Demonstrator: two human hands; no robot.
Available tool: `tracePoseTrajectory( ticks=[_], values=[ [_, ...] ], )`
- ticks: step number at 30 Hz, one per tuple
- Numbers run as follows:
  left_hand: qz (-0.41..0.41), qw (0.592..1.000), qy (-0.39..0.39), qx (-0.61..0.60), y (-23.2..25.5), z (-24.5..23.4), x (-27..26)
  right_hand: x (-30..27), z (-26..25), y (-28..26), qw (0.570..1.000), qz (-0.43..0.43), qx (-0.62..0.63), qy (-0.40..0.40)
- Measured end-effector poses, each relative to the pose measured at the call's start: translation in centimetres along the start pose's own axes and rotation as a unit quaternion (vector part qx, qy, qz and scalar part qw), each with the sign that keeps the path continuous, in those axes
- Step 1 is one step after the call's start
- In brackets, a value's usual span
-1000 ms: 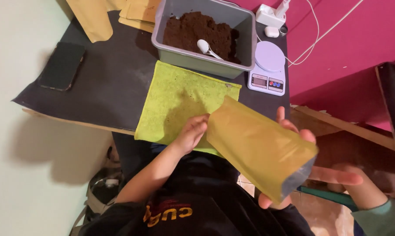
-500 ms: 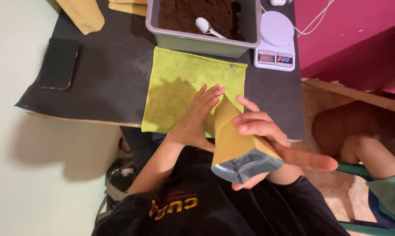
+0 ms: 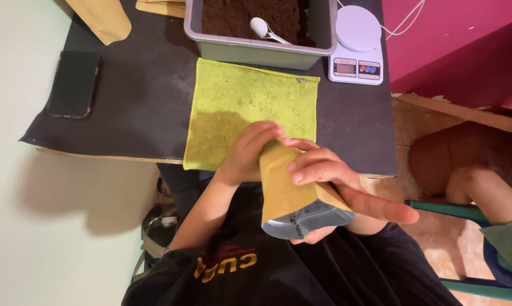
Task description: Preparing and filling coffee bags with ground coffee using a spoon and a digital scale.
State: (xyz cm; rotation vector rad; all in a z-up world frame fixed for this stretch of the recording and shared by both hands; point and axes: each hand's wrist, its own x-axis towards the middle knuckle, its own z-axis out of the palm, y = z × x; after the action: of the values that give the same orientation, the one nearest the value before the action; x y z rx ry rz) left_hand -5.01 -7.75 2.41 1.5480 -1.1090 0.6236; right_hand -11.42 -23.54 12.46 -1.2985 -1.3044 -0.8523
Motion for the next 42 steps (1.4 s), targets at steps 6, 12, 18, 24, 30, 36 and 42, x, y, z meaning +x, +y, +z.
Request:
tracePoseTrajectory(
  ticks=[6,12,18,24,30,36,42],
  values=[
    [-0.026,0.995,-0.079,-0.060,0.1,0.4,0.6,-0.9,0.3,0.6,1.000,0.005,-0.004,0.024],
    [0.014,1.000,0.012,-0.022,0.3,0.6,1.0,-0.6,-0.4,0.3,0.999,0.029,-0.043,-0.009],
    [-0.029,0.998,-0.055,-0.021,0.1,0.6,0.8,0.4,-0.3,-0.6,0.996,0.083,-0.043,-0.017],
    [-0.018,0.999,-0.026,-0.032,-1.9,0.5,-0.4,-3.1,-2.4,-0.1,0.944,0.278,0.169,0.053],
    [-0.478,0.861,0.099,-0.146,-2.7,-0.7,-0.4,-7.3,-4.6,2.4,0.971,0.195,-0.034,0.133],
    [-0.433,0.893,0.044,-0.114,-3.1,-0.9,-0.4,-12.1,-4.9,2.5,0.873,0.417,-0.193,0.163],
    [-0.385,0.918,-0.049,-0.080,-3.2,-1.3,-0.5,-10.7,-3.2,2.7,0.879,0.381,-0.283,0.043]
  ],
)
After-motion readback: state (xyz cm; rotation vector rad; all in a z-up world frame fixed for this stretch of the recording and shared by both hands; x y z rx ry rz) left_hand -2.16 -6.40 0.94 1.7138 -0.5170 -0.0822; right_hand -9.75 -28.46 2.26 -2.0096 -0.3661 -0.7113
